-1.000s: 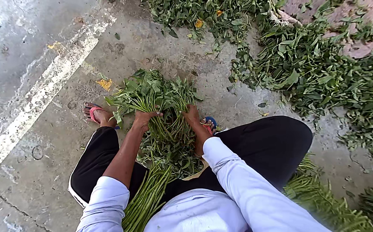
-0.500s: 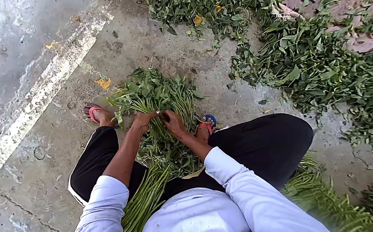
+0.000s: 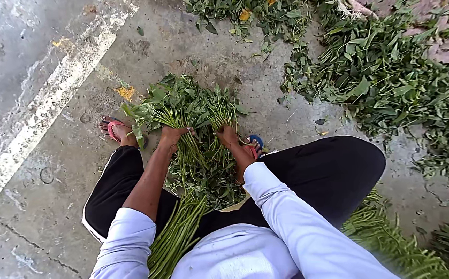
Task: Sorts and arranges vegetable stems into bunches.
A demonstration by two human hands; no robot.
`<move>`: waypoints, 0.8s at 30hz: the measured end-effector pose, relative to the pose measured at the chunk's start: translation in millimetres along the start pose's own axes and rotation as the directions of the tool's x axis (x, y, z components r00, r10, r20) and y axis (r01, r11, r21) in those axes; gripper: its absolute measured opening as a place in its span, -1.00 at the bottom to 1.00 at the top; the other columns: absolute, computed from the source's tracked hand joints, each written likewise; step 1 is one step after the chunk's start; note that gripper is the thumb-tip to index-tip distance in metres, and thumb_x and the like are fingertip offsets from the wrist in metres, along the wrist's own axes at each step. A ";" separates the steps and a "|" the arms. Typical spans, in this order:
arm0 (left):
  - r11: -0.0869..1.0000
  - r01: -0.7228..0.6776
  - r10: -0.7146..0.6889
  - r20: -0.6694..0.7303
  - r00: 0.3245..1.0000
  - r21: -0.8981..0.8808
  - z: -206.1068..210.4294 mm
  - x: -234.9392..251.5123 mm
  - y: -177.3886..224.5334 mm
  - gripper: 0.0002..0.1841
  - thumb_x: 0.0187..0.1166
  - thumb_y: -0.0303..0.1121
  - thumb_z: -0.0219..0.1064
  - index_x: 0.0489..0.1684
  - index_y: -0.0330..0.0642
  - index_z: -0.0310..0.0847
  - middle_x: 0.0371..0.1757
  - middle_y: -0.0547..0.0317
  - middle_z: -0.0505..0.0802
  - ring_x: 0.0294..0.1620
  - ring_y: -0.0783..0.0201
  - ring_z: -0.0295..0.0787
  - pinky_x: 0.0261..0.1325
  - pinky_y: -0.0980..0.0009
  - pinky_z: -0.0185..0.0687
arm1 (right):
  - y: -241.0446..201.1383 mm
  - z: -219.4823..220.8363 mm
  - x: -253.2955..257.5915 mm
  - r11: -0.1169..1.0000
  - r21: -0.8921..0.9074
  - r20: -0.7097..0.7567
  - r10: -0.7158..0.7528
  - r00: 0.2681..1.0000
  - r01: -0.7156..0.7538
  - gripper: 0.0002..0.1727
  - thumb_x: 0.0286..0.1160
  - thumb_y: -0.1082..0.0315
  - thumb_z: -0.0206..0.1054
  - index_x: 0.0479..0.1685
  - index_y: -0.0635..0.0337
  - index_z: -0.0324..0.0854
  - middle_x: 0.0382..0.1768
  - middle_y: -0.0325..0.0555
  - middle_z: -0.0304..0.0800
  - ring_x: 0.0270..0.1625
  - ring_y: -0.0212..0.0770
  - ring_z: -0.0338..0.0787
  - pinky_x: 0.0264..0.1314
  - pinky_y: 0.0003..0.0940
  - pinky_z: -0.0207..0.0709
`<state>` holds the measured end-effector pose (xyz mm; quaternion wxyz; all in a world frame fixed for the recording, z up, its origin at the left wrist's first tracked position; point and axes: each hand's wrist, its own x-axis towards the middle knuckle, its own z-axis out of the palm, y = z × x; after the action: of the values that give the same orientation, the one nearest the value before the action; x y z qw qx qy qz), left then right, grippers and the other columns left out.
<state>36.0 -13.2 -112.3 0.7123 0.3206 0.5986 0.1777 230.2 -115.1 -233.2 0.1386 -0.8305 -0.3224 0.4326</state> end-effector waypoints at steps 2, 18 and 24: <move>1.000 -0.013 0.013 -0.036 0.999 -0.001 0.0 0.7 0.8 -0.52 0.43 -0.73 0.42 0.32 -0.40 0.40 -0.15 -0.14 0.86 -0.30 0.10 0.90 -0.15 0.25 0.88 | -0.9 13.5 -3.4 1.000 -0.018 -0.017 0.006 1.000 -0.006 -0.61 0.53 0.25 0.46 0.19 0.36 0.69 0.23 0.37 0.72 0.35 0.34 0.69 0.37 0.33 0.52; 0.984 0.023 0.006 -0.163 0.987 0.175 -5.5 3.6 -9.8 -0.27 0.37 -0.63 0.53 0.58 -0.41 0.26 0.30 -0.26 0.72 0.19 0.03 0.78 0.28 0.09 0.72 | -49.8 25.3 -62.0 0.745 0.379 -0.120 -0.549 0.827 0.550 -0.78 0.57 0.43 0.38 0.05 0.35 0.82 0.00 0.15 0.83 0.00 -0.10 0.83 0.18 -0.20 0.70; 0.997 -0.014 0.025 -0.135 0.990 0.081 -5.2 5.4 -5.7 -0.35 0.43 -0.67 0.46 0.54 -0.39 0.26 0.09 -0.25 0.78 -0.16 0.04 0.88 -0.05 0.17 0.86 | -23.4 5.2 0.4 0.970 -0.203 -0.171 -0.171 0.970 0.135 -0.30 0.35 0.14 0.60 0.45 0.35 0.55 0.43 0.41 0.54 0.52 0.42 0.51 0.45 0.39 0.39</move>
<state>31.4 -12.7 -120.5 0.6546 0.3416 0.6494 0.1821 216.4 -97.5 -224.6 0.1215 -0.8494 -0.4112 0.3076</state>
